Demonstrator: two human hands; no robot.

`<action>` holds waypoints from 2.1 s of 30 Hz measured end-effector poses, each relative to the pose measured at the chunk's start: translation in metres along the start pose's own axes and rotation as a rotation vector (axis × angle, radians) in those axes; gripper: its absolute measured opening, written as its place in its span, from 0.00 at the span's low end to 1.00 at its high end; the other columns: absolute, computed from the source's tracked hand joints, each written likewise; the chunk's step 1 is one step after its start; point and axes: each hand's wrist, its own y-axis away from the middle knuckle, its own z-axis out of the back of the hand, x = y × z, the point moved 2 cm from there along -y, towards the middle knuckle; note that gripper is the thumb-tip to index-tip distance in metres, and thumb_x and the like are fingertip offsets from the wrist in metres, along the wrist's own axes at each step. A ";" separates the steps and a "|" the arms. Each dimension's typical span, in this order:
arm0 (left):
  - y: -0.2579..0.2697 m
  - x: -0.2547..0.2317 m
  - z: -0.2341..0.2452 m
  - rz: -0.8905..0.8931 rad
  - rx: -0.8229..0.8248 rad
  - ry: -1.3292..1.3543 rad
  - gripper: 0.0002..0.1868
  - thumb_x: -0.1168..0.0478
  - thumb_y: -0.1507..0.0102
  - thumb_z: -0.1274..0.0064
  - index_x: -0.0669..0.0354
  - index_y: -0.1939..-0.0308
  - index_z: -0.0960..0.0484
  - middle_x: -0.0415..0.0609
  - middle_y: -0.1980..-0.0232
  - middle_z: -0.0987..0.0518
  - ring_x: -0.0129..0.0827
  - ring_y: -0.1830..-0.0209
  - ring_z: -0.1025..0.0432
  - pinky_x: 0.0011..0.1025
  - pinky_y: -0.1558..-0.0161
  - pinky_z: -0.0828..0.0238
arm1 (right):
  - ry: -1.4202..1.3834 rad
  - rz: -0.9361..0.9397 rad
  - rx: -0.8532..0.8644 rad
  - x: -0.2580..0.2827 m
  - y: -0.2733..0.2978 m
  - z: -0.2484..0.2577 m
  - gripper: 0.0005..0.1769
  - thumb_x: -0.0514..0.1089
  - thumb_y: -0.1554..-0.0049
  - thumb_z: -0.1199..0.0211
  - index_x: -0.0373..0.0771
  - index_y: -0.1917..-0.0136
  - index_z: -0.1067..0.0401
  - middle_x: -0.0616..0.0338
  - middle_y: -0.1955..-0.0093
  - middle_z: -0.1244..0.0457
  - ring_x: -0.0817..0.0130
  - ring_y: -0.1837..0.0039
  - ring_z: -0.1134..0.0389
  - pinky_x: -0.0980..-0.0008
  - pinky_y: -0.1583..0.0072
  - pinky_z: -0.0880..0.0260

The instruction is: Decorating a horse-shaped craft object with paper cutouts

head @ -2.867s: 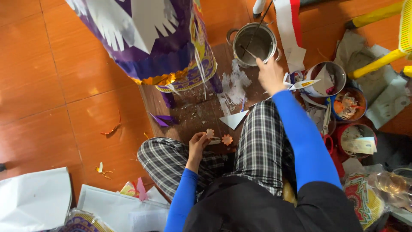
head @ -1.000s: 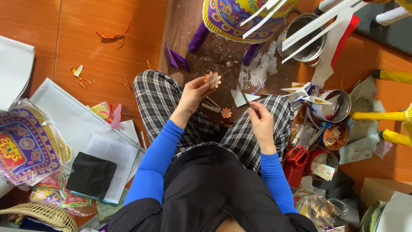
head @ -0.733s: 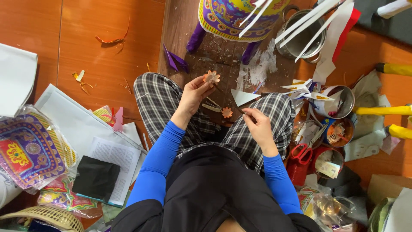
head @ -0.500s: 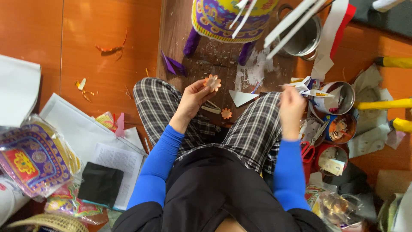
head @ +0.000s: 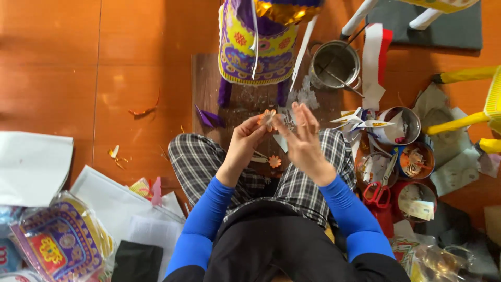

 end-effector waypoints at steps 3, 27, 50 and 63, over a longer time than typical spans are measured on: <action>0.008 -0.017 -0.016 -0.040 0.034 -0.129 0.20 0.70 0.26 0.45 0.69 0.30 0.21 0.61 0.45 0.12 0.39 0.44 0.18 0.45 0.37 0.18 | 0.040 -0.073 0.065 0.020 -0.001 0.003 0.57 0.18 0.44 0.49 0.63 0.11 0.43 0.42 0.08 0.64 0.41 0.10 0.64 0.37 0.16 0.61; 0.034 -0.156 -0.143 -0.586 0.208 -0.402 0.15 0.71 0.37 0.28 0.69 0.48 0.13 0.55 0.51 0.15 0.33 0.51 0.20 0.33 0.45 0.18 | -1.266 -0.269 -0.351 0.099 -0.141 0.104 0.06 0.33 0.39 0.31 0.33 0.47 0.18 0.41 0.19 0.41 0.53 0.15 0.43 0.55 0.19 0.40; -0.058 -0.327 -0.267 -1.350 0.006 -0.985 0.27 0.70 0.34 0.31 0.49 0.33 0.24 0.43 0.60 0.12 0.24 0.66 0.19 0.22 0.62 0.16 | -0.062 0.121 -0.716 0.039 -0.357 0.184 0.11 0.41 0.32 0.19 0.38 0.55 0.18 0.59 0.17 0.47 0.57 0.14 0.50 0.53 0.15 0.47; -0.157 -0.325 -0.268 -1.267 -0.176 -1.006 0.48 0.47 0.33 0.29 0.60 0.21 0.43 0.64 0.28 0.22 0.50 0.31 0.19 0.40 0.34 0.17 | 0.195 0.005 -0.854 0.011 -0.377 0.157 0.12 0.39 0.36 0.13 0.44 0.52 0.18 0.64 0.14 0.51 0.55 0.13 0.50 0.47 0.13 0.48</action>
